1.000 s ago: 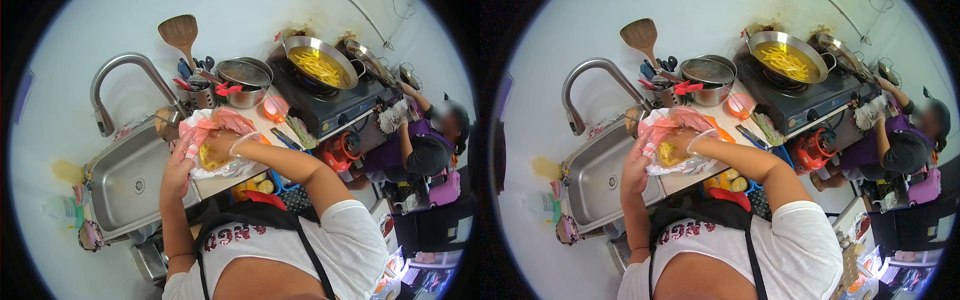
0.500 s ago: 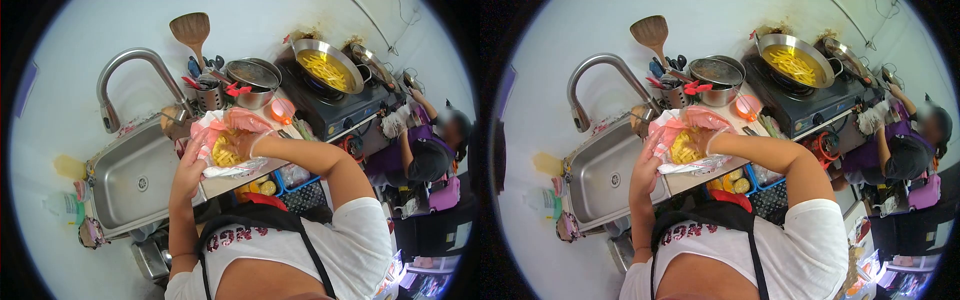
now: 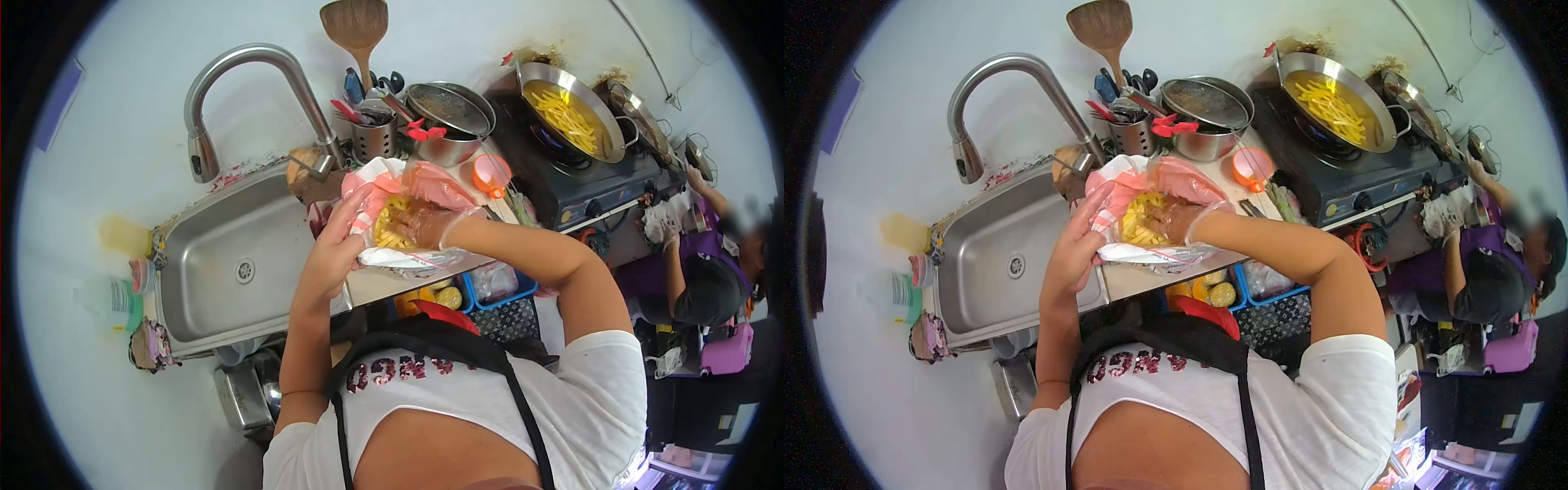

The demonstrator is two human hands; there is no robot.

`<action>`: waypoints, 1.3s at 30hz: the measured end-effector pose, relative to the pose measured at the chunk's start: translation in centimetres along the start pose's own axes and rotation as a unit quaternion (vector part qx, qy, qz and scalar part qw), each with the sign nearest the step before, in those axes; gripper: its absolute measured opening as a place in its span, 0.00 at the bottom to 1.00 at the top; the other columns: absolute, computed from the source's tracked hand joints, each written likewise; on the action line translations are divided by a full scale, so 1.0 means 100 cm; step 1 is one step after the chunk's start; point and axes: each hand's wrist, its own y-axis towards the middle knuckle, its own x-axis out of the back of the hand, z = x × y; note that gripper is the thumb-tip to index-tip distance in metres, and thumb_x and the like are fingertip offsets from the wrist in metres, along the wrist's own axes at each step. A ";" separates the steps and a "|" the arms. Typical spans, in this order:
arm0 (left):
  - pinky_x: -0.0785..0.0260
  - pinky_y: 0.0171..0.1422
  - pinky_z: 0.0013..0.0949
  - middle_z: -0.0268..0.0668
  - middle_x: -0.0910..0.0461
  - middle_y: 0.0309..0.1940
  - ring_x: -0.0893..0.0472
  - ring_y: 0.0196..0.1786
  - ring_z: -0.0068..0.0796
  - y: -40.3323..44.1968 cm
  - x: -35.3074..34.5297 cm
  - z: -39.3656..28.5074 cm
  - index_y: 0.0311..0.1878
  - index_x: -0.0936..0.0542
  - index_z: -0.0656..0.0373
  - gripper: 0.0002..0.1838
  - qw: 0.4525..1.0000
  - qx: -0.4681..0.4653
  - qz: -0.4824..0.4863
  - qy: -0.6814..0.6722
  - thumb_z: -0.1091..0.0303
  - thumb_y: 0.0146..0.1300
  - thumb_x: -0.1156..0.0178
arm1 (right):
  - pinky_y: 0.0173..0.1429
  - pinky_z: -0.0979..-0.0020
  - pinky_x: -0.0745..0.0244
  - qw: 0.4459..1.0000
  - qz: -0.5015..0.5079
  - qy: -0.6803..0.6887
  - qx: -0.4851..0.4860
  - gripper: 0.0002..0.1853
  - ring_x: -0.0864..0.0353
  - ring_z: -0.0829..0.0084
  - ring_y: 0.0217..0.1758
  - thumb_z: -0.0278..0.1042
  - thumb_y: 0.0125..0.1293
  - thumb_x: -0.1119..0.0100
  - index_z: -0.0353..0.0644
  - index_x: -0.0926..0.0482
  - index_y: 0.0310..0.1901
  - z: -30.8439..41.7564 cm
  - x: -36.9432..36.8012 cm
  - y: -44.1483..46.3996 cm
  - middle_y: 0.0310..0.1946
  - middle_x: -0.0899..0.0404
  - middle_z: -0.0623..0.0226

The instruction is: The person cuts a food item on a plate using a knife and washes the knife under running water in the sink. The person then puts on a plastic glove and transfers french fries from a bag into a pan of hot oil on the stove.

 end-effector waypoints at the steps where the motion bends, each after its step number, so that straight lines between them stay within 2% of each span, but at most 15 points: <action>1: 0.39 0.31 0.17 0.33 0.41 0.68 0.33 0.31 0.10 -0.001 0.000 0.000 0.70 0.37 0.55 0.36 1.000 -0.005 -0.001 -0.001 0.78 0.53 0.55 | 0.72 0.61 0.44 0.999 0.008 0.045 0.017 0.23 0.38 0.62 0.69 0.46 0.71 0.61 0.52 0.35 0.65 0.006 0.011 -0.001 0.67 0.39 0.58; 3: 0.39 0.30 0.17 0.34 0.41 0.68 0.32 0.32 0.10 -0.004 0.002 -0.001 0.70 0.37 0.55 0.36 1.000 -0.008 -0.008 0.008 0.78 0.52 0.55 | 0.69 0.61 0.39 0.990 0.022 0.132 0.049 0.22 0.33 0.60 0.65 0.42 0.69 0.54 0.49 0.32 0.62 0.018 0.035 -0.001 0.63 0.34 0.56; 5: 0.41 0.29 0.17 0.35 0.40 0.68 0.33 0.31 0.09 -0.005 0.001 -0.006 0.70 0.38 0.57 0.37 1.000 -0.011 -0.020 0.019 0.79 0.51 0.56 | 0.69 0.61 0.39 0.984 0.023 0.163 0.064 0.22 0.32 0.60 0.65 0.41 0.68 0.53 0.49 0.32 0.62 0.023 0.042 0.000 0.63 0.33 0.56; 7: 0.44 0.27 0.16 0.39 0.38 0.68 0.34 0.29 0.09 -0.007 -0.004 -0.012 0.71 0.40 0.60 0.39 0.999 -0.015 -0.035 0.031 0.82 0.49 0.58 | 0.68 0.61 0.38 0.987 0.021 0.150 0.062 0.22 0.32 0.60 0.65 0.41 0.68 0.53 0.48 0.32 0.62 0.020 0.038 -0.001 0.63 0.33 0.55; 10: 0.43 0.26 0.16 0.39 0.39 0.69 0.34 0.28 0.09 -0.007 0.001 -0.005 0.71 0.40 0.59 0.39 0.999 -0.010 -0.033 0.026 0.81 0.49 0.58 | 0.68 0.61 0.38 0.993 0.030 0.105 0.037 0.22 0.31 0.60 0.64 0.40 0.67 0.52 0.48 0.31 0.62 0.013 0.021 -0.005 0.62 0.32 0.55; 13: 0.40 0.30 0.15 0.37 0.42 0.71 0.30 0.36 0.10 -0.007 0.001 -0.005 0.70 0.37 0.58 0.36 0.999 -0.011 -0.016 0.028 0.80 0.51 0.57 | 0.67 0.61 0.38 0.995 0.043 0.084 0.015 0.22 0.31 0.60 0.64 0.40 0.67 0.51 0.48 0.31 0.61 0.006 0.011 -0.008 0.61 0.32 0.55; 17: 0.41 0.29 0.14 0.37 0.40 0.69 0.30 0.37 0.10 -0.005 -0.003 -0.004 0.70 0.37 0.59 0.36 0.999 -0.007 -0.023 0.024 0.80 0.51 0.57 | 0.67 0.61 0.37 0.994 0.050 0.092 0.003 0.22 0.30 0.59 0.63 0.39 0.66 0.49 0.47 0.31 0.61 -0.001 0.007 -0.006 0.60 0.31 0.55; 22: 0.41 0.29 0.15 0.35 0.39 0.67 0.30 0.36 0.10 -0.004 -0.005 0.001 0.70 0.37 0.58 0.36 1.000 0.004 -0.011 -0.006 0.80 0.52 0.57 | 0.66 0.61 0.36 0.992 0.055 0.112 -0.003 0.22 0.30 0.59 0.62 0.38 0.65 0.48 0.47 0.30 0.60 -0.001 0.009 -0.008 0.59 0.30 0.54; 30: 0.40 0.30 0.17 0.32 0.35 0.62 0.33 0.33 0.11 -0.005 -0.013 -0.004 0.69 0.36 0.57 0.35 0.999 0.001 -0.011 0.030 0.78 0.53 0.56 | 0.65 0.61 0.35 0.987 0.062 0.146 -0.014 0.22 0.28 0.59 0.61 0.37 0.63 0.45 0.46 0.29 0.59 -0.008 0.014 -0.006 0.57 0.28 0.54; 34: 0.40 0.29 0.17 0.31 0.34 0.60 0.33 0.32 0.11 -0.004 -0.013 -0.004 0.70 0.37 0.56 0.35 0.998 -0.002 -0.024 0.052 0.78 0.52 0.56 | 0.64 0.61 0.35 0.984 0.053 0.169 -0.018 0.22 0.28 0.58 0.60 0.36 0.63 0.44 0.45 0.29 0.59 -0.009 0.016 -0.006 0.56 0.28 0.53; 37: 0.41 0.27 0.16 0.31 0.32 0.59 0.33 0.30 0.11 0.003 -0.010 0.000 0.70 0.37 0.56 0.36 1.000 0.010 -0.022 0.001 0.79 0.52 0.57 | 0.63 0.61 0.34 0.982 0.017 0.187 -0.012 0.22 0.27 0.58 0.60 0.35 0.62 0.43 0.45 0.29 0.58 0.002 0.033 -0.015 0.56 0.27 0.53; 39: 0.42 0.26 0.16 0.32 0.30 0.56 0.34 0.28 0.10 0.009 -0.010 -0.002 0.70 0.37 0.56 0.37 0.999 0.015 -0.031 -0.037 0.79 0.51 0.57 | 0.61 0.61 0.31 0.984 -0.022 0.175 -0.003 0.20 0.25 0.58 0.56 0.34 0.56 0.38 0.43 0.24 0.52 0.020 0.057 -0.026 0.49 0.23 0.54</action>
